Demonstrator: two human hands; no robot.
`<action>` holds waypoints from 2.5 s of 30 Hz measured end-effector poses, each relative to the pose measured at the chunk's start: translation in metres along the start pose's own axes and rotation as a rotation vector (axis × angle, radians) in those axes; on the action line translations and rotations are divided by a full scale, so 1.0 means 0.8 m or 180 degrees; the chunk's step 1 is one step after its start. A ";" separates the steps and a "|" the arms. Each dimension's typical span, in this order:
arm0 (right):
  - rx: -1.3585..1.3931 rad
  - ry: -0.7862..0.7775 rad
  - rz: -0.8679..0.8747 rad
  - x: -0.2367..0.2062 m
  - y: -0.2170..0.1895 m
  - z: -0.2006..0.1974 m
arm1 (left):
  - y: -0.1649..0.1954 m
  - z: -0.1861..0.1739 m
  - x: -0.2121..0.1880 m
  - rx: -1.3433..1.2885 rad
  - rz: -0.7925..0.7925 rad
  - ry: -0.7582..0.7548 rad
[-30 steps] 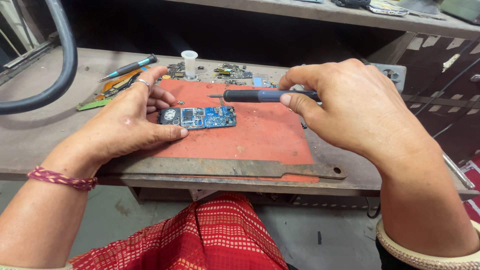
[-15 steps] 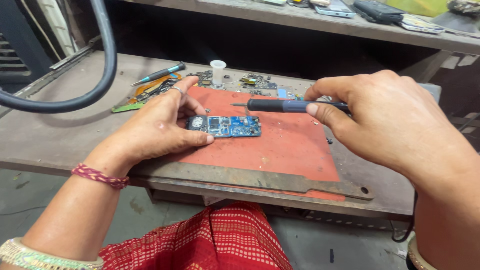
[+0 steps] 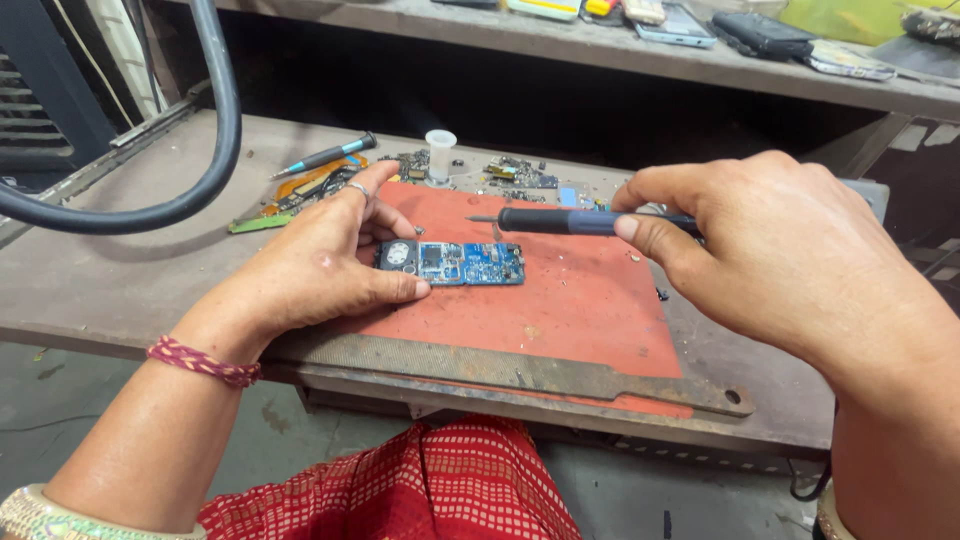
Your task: The person holds a small blue circuit board on a red mat and uses a soldering iron to apply heat to various points on the board. The person repeatedly touches the soldering iron to different components and pads across the board while stabilizing it with the left hand.
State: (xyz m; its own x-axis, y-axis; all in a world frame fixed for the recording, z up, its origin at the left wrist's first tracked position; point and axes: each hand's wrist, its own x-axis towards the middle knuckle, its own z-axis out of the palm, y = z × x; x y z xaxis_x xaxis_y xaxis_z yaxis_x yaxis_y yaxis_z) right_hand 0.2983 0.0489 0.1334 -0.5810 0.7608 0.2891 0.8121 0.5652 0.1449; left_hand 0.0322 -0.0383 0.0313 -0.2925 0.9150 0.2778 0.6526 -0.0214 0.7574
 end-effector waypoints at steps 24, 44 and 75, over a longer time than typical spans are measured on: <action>-0.0502 -0.0522 0.0230 0.008 -0.006 -0.038 | -0.004 -0.024 0.011 -0.0388 -0.0248 -0.0199; -0.0423 -0.0652 0.0221 0.018 -0.007 -0.053 | 0.021 -0.035 0.016 -0.0240 -0.0550 -0.0205; -0.0480 -0.0633 0.0137 0.010 -0.011 -0.041 | 0.019 -0.024 0.010 0.0080 -0.0260 -0.0255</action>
State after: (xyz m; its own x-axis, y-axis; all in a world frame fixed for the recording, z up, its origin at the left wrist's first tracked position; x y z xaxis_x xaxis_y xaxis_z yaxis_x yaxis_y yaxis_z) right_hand 0.2883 0.0394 0.1657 -0.5327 0.8393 0.1084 0.8265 0.4883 0.2803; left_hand 0.0262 -0.0392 0.0561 -0.2893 0.9426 0.1668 0.6465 0.0639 0.7602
